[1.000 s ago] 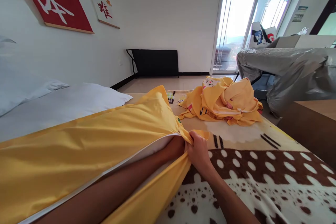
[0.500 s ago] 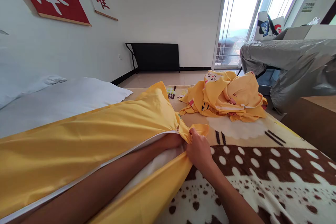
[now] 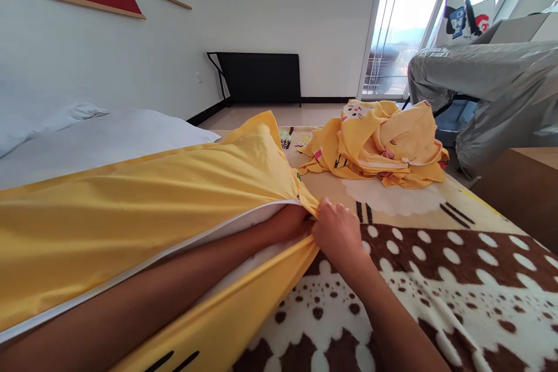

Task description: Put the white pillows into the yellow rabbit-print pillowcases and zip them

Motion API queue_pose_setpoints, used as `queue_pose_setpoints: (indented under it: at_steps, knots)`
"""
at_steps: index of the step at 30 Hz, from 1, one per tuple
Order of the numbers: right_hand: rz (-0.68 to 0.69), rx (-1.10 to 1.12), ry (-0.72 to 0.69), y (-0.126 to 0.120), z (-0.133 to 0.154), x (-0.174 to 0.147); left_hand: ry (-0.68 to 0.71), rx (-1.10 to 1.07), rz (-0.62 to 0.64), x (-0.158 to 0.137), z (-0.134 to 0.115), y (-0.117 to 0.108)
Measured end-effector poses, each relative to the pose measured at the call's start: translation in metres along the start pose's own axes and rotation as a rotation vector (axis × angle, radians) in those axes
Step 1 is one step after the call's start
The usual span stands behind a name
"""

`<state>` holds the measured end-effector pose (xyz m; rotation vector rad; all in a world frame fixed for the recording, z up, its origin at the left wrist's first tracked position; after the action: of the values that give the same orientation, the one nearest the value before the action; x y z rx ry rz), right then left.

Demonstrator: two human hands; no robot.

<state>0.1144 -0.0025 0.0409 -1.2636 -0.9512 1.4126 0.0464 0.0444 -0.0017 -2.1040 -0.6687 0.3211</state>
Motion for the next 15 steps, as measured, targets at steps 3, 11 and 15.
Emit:
queue_pose_setpoints:
  at_steps: [3, 11, 15]
  knots:
    - [-0.048, 0.035, -0.026, -0.007, -0.001, -0.003, 0.076, 0.020, -0.009, -0.010, -0.026, -0.003]
    - [-0.118, 0.689, -0.433, -0.010, 0.003, 0.008, 0.130, 0.013, 0.029, -0.002, -0.019, 0.002]
    - [0.000, 1.153, -0.432, 0.013, 0.000, 0.021, 0.102, -0.034, 0.014, 0.005, -0.010, 0.003]
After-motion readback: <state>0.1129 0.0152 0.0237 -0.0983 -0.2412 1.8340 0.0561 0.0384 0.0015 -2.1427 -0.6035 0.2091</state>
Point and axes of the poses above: each hand's wrist, its own x-axis towards the middle knuckle, its own y-axis out of the palm, z = x × y, the point moved 9 cm from there along x, towards the middle knuckle, and after that the axes turned 14 degrees about z, right-handed, at the moved point
